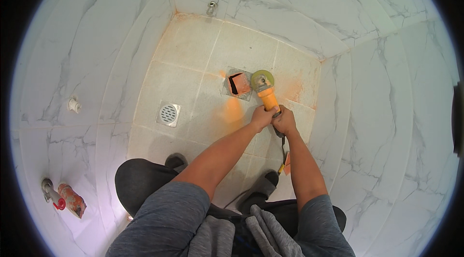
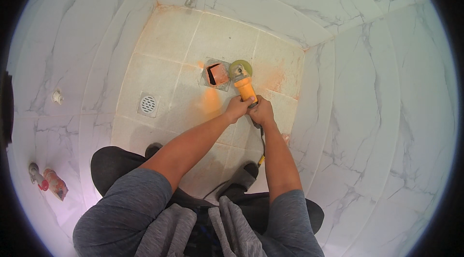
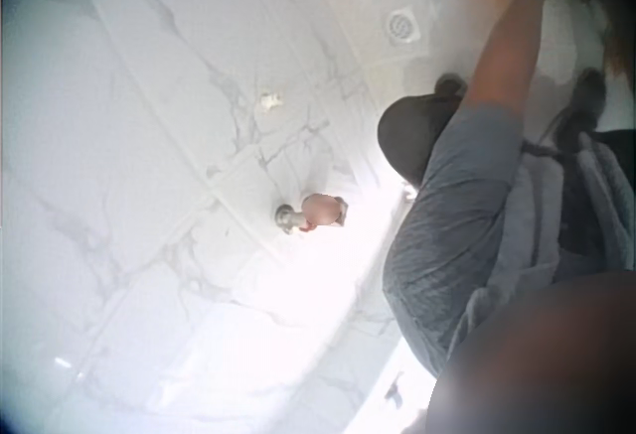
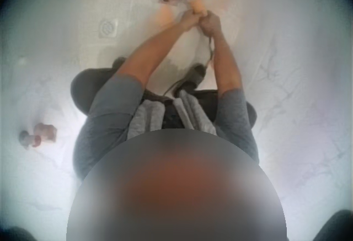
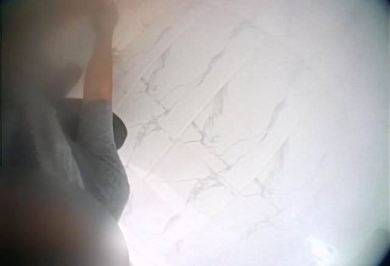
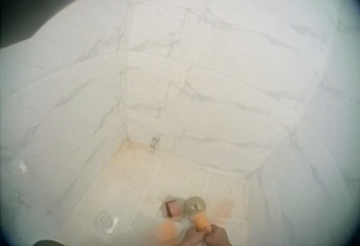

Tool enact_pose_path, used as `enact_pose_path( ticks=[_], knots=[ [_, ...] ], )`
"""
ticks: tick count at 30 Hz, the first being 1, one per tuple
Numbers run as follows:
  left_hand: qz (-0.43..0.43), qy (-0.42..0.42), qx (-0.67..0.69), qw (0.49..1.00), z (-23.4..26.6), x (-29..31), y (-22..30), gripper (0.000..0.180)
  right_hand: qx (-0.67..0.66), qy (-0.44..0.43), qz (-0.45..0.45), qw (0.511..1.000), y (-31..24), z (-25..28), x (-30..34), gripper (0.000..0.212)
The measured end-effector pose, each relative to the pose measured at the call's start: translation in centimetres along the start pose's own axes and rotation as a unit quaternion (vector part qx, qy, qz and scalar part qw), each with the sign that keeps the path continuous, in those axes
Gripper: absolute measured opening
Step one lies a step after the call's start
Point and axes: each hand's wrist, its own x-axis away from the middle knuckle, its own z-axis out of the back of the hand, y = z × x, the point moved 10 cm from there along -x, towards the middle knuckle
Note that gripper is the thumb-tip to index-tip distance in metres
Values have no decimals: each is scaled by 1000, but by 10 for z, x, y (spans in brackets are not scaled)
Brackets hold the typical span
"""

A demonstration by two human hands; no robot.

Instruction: The person uses an angle grinder to cut square holes in the tiled floor of a bathroom. They position the tool, cut along marked lines, and remove the cut tile pieces.

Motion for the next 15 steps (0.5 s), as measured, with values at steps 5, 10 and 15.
enact_pose_path(
  ticks=[5, 10, 15],
  knots=[
    [9, 2, 5, 1000, 4, 0, -4, 47, 6, -5, 8, 1000, -1, -3, 0, 46],
    [4, -7, 7, 1000, 6, 0, -4, 47, 4, 1, 12, 1000, -2, -7, -1, 46],
    [10, -16, 16, 1000, 7, 2, 0, 47, 12, -2, 7, 1000, -1, -9, -1, 46]
  ],
)
